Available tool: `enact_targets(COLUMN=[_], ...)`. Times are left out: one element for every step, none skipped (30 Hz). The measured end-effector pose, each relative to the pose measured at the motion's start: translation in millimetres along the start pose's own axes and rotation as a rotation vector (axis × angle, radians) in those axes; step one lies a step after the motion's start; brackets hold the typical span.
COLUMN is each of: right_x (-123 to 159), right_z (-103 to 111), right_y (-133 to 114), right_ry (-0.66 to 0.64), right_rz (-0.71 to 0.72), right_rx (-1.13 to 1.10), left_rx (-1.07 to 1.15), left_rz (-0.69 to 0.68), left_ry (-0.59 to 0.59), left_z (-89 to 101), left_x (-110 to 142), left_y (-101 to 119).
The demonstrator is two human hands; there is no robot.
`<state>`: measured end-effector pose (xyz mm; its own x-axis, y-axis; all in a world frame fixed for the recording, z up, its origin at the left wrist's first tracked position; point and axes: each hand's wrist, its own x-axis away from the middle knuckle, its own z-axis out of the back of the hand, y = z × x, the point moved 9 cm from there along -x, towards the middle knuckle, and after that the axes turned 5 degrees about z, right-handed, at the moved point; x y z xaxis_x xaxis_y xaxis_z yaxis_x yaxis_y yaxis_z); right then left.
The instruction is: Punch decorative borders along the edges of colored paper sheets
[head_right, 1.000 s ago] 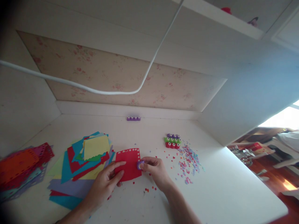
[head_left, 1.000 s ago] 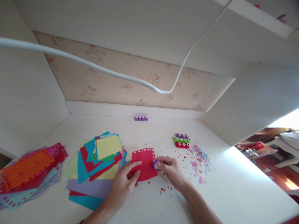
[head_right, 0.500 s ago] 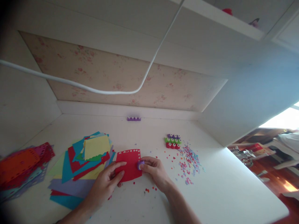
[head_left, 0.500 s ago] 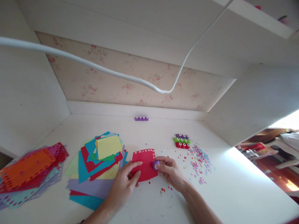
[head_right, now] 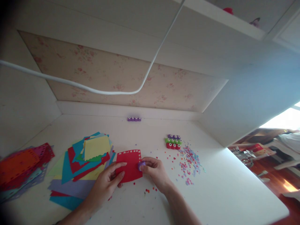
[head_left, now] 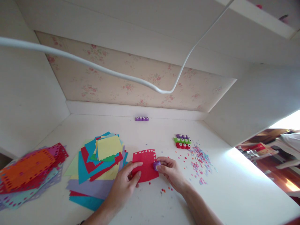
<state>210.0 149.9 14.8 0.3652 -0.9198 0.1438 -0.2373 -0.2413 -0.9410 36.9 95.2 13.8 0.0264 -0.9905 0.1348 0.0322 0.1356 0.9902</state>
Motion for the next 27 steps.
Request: enact_targets(right_x=[-0.6,-1.0,-1.2,-1.2,-1.1,-0.9,-0.6,-0.3,-0.1,0.1,0.2,0.1,0.0,-0.1,-0.3,-0.5,-0.6,-0.7,-0.8,-0.7,-0.6,-0.5,-0.3,-0.2,-0.1,0.1,0.2], right_z=[1.0,1.6,2.1,2.4,2.4,2.5,2.5,2.3,2.1,1.8,1.5,1.3,1.3,1.2,1.1,1.2,1.3,1.5,1.7,1.8,1.6,1.2,0.7,0.3,0.1,0.3,0.6], right_y=[0.0,0.0,0.0,-0.1,-0.3,-0.8,-1.4,-1.9,-2.4,-2.8,-3.1,-3.2,-3.3,-3.4,-3.5,-3.7,-4.0,-4.3,-4.5,-4.7,-4.8,-4.9,-5.0,-5.2,-5.2,-5.1,-4.9], right_ry=[0.005,0.007,0.008,0.008,0.006,0.006,0.004,0.002,0.000,-0.003,-0.006,-0.007,-0.007,-0.007,-0.007,-0.006,-0.004,-0.002,0.001,0.002,0.000,-0.005,-0.010,-0.014,-0.016,-0.014,-0.010], right_rz=[0.012,0.021,0.028,0.033,0.037,0.043,0.048,0.051,0.055,0.057,0.058,0.059,0.059,0.061,0.063,0.066,0.069,0.071,0.073,0.072,0.071,0.070,0.069,0.070,0.069,0.067,0.065], right_rx=[0.010,0.021,0.033,0.044,0.055,0.063,0.070,0.075,0.080,0.083,0.085,0.085,0.084,0.084,0.083,0.084,0.084,0.084,0.082,0.081,0.082,0.084,0.087,0.090,0.092,0.094,0.095], left_rx=[-0.002,-0.006,-0.010,-0.012,-0.012,-0.011,-0.010,-0.009,-0.008,-0.008,-0.006,-0.004,-0.003,-0.002,0.000,0.001,0.000,-0.003,-0.006,-0.009,-0.011,-0.009,-0.005,-0.002,0.001,0.003,0.002], left_rz=[0.001,0.001,0.000,-0.003,-0.007,-0.011,-0.014,-0.016,-0.019,-0.023,-0.029,-0.034,-0.037,-0.036,-0.035,-0.032,-0.030,-0.028,-0.028,-0.027,-0.026,-0.026,-0.028,-0.029,-0.030,-0.030,-0.029], left_ry=[-0.006,-0.011,-0.016,-0.019,-0.022,-0.023,-0.025,-0.025,-0.026,-0.026,-0.027,-0.028,-0.030,-0.032,-0.032,-0.032,-0.030,-0.029,-0.028,-0.029,-0.030,-0.032,-0.034,-0.034,-0.032,-0.028,-0.024], left_z=[-0.5,-1.0,-1.3,-1.5,-1.6,-1.6,-1.5,-1.4,-1.3,-1.2,-1.1,-1.2,-1.4,-1.7,-1.8,-1.9,-1.9,-1.9,-1.8,-2.0,-2.2,-2.4,-2.6,-2.6,-2.4,-2.1,-1.8], left_x=[-0.3,-0.5,-0.8,-1.0,-1.1,-1.3,-1.3,-1.3,-1.3,-1.1,-0.9,-0.6,-0.3,-0.1,0.0,0.0,-0.1,-0.3,-0.5,-0.7,-0.9,-1.1,-1.2,-1.2,-1.2,-1.2,-1.1], left_y=[-1.0,-1.9,-2.6,-2.9,-3.0,-3.0,-3.0,-3.1,-3.2,-3.2,-2.9,-2.7,-2.6,-2.6,-2.5,-2.4,-2.1,-1.7,-1.2,-0.9,-0.8,-0.9,-1.1,-1.4,-1.8,-2.2,-2.4])
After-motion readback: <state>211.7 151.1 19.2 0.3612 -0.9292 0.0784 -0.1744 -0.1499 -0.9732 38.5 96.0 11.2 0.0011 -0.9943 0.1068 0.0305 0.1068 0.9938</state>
